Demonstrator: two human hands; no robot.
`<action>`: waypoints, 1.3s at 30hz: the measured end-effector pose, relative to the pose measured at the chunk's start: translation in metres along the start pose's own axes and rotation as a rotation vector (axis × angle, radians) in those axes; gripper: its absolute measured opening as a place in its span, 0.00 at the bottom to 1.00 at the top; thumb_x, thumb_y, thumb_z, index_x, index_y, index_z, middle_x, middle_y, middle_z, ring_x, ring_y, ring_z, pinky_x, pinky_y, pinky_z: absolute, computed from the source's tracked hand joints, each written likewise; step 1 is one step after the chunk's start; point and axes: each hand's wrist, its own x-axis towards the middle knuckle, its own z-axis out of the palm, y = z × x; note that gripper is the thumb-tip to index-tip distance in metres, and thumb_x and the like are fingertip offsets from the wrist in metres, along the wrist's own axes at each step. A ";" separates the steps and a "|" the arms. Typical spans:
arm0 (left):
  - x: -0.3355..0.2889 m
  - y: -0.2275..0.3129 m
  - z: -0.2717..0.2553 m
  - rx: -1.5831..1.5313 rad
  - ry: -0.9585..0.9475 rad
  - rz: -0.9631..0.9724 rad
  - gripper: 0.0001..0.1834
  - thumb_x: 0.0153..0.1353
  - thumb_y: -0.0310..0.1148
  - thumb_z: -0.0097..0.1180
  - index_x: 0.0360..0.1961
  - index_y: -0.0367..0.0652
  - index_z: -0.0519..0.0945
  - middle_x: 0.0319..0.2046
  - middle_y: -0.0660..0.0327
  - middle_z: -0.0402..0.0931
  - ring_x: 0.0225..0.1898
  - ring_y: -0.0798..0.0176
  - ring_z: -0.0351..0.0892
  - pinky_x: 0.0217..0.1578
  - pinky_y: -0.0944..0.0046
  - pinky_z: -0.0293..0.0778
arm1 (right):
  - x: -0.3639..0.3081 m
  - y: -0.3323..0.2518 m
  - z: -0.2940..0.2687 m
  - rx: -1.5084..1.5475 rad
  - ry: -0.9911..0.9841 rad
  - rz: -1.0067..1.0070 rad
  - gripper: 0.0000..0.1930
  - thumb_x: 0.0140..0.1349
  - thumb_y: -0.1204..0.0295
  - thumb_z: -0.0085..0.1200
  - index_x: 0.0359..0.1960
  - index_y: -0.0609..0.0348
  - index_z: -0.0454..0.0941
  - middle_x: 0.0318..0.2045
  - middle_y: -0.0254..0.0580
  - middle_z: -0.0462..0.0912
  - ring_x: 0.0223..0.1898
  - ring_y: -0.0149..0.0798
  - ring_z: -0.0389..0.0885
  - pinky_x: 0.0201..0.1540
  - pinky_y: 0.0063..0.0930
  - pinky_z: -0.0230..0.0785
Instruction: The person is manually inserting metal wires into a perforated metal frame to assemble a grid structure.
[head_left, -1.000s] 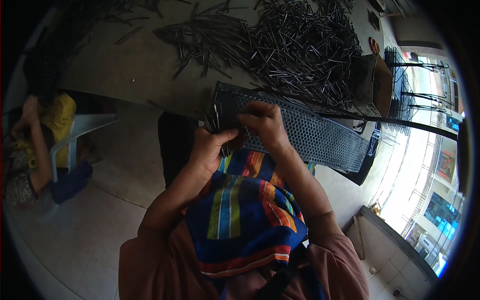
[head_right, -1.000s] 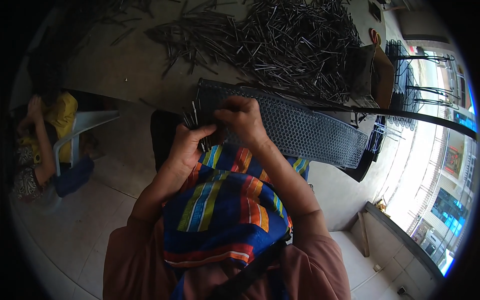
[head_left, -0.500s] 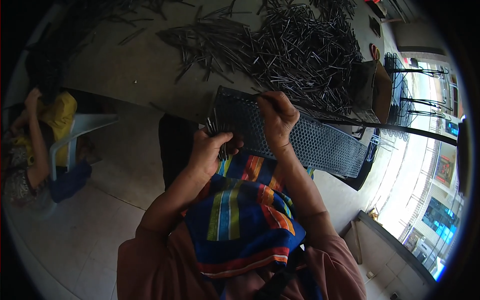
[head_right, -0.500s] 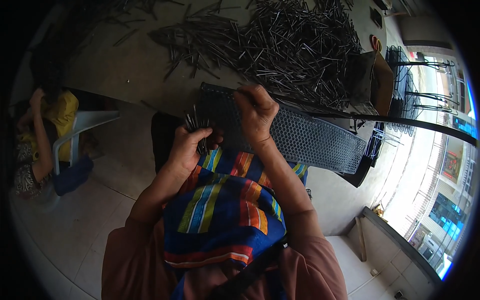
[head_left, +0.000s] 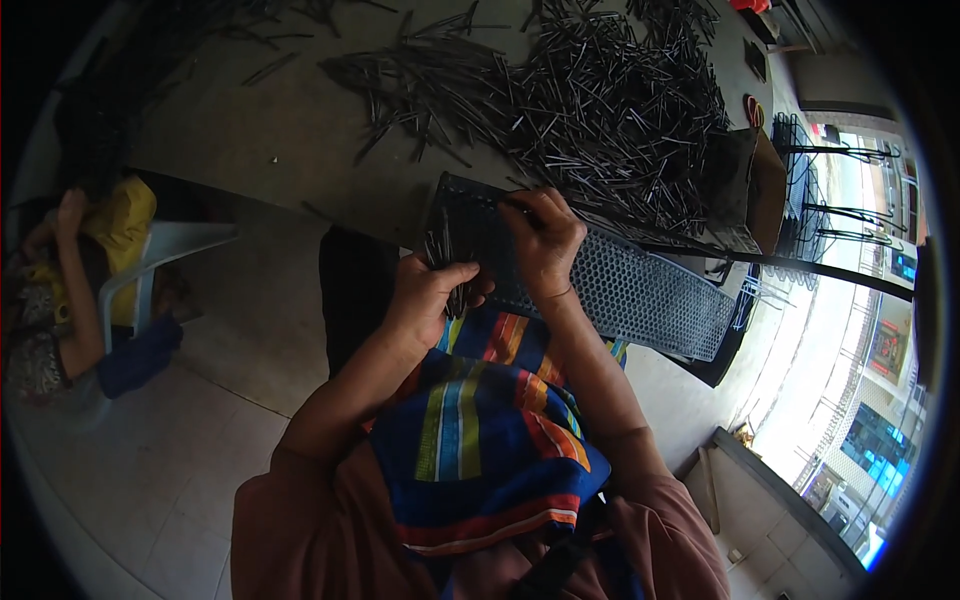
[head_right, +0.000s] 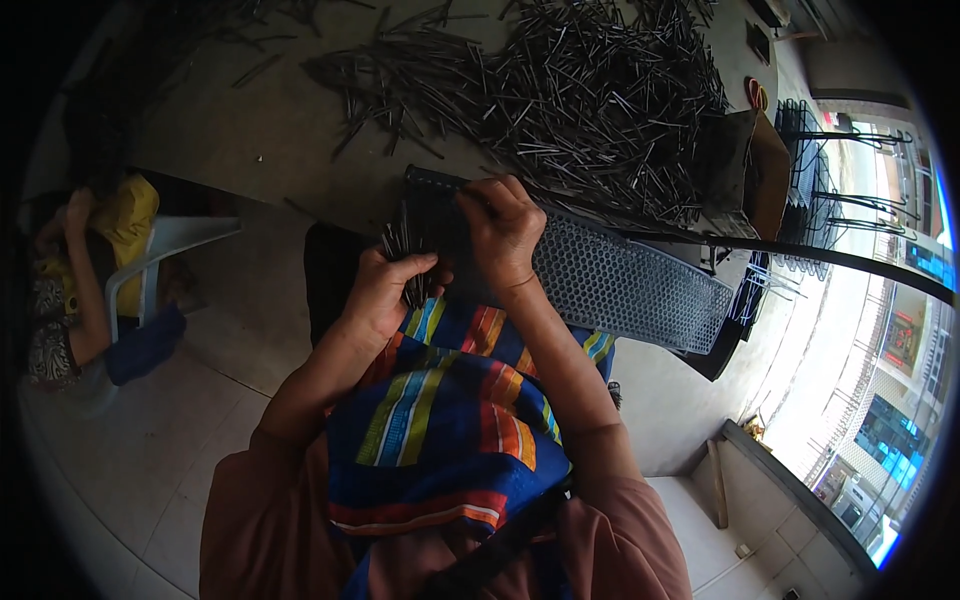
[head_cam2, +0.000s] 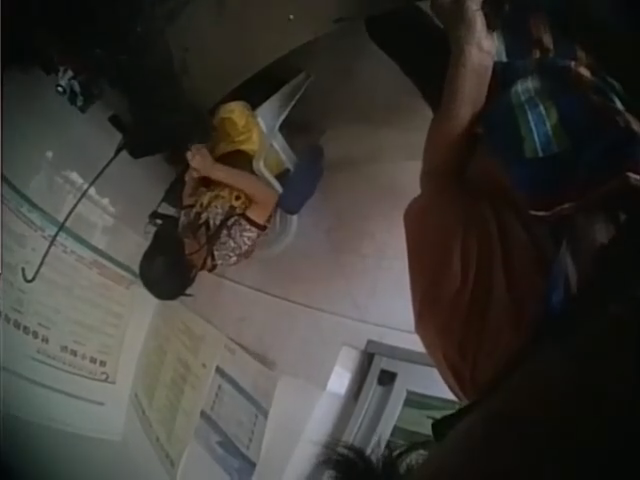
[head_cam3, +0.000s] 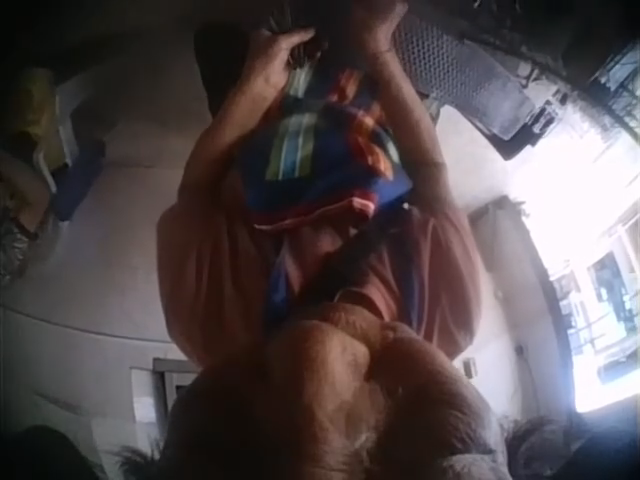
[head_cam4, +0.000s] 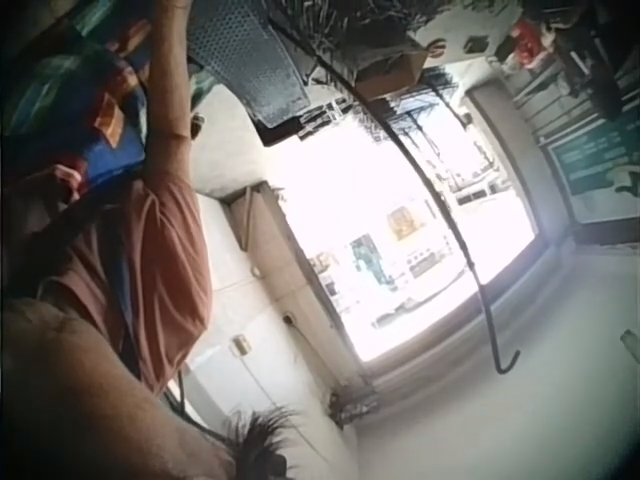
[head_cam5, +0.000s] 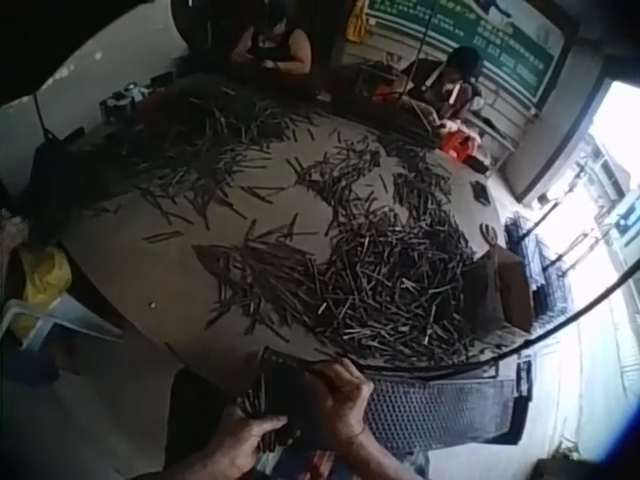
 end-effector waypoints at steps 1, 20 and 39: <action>0.001 0.000 0.001 -0.004 0.016 -0.001 0.06 0.57 0.22 0.57 0.37 0.35 0.79 0.29 0.55 0.81 0.27 0.62 0.82 0.25 0.65 0.76 | 0.000 -0.001 0.000 -0.011 0.016 0.017 0.07 0.49 0.82 0.62 0.31 0.64 0.82 0.25 0.38 0.80 0.25 0.27 0.77 0.29 0.20 0.68; 0.007 -0.007 0.011 -0.031 0.001 0.146 0.10 0.54 0.19 0.60 0.39 0.35 0.81 0.30 0.58 0.82 0.29 0.64 0.83 0.32 0.66 0.79 | -0.012 -0.015 -0.029 0.491 -0.342 0.643 0.05 0.52 0.80 0.61 0.30 0.69 0.81 0.20 0.38 0.81 0.22 0.27 0.77 0.27 0.21 0.69; 0.006 -0.007 0.007 0.024 0.015 -0.014 0.06 0.57 0.22 0.56 0.37 0.37 0.78 0.29 0.53 0.82 0.26 0.62 0.83 0.24 0.66 0.77 | -0.001 0.016 -0.028 0.139 0.104 -0.105 0.09 0.53 0.88 0.57 0.35 0.63 0.80 0.29 0.33 0.78 0.25 0.22 0.72 0.26 0.15 0.64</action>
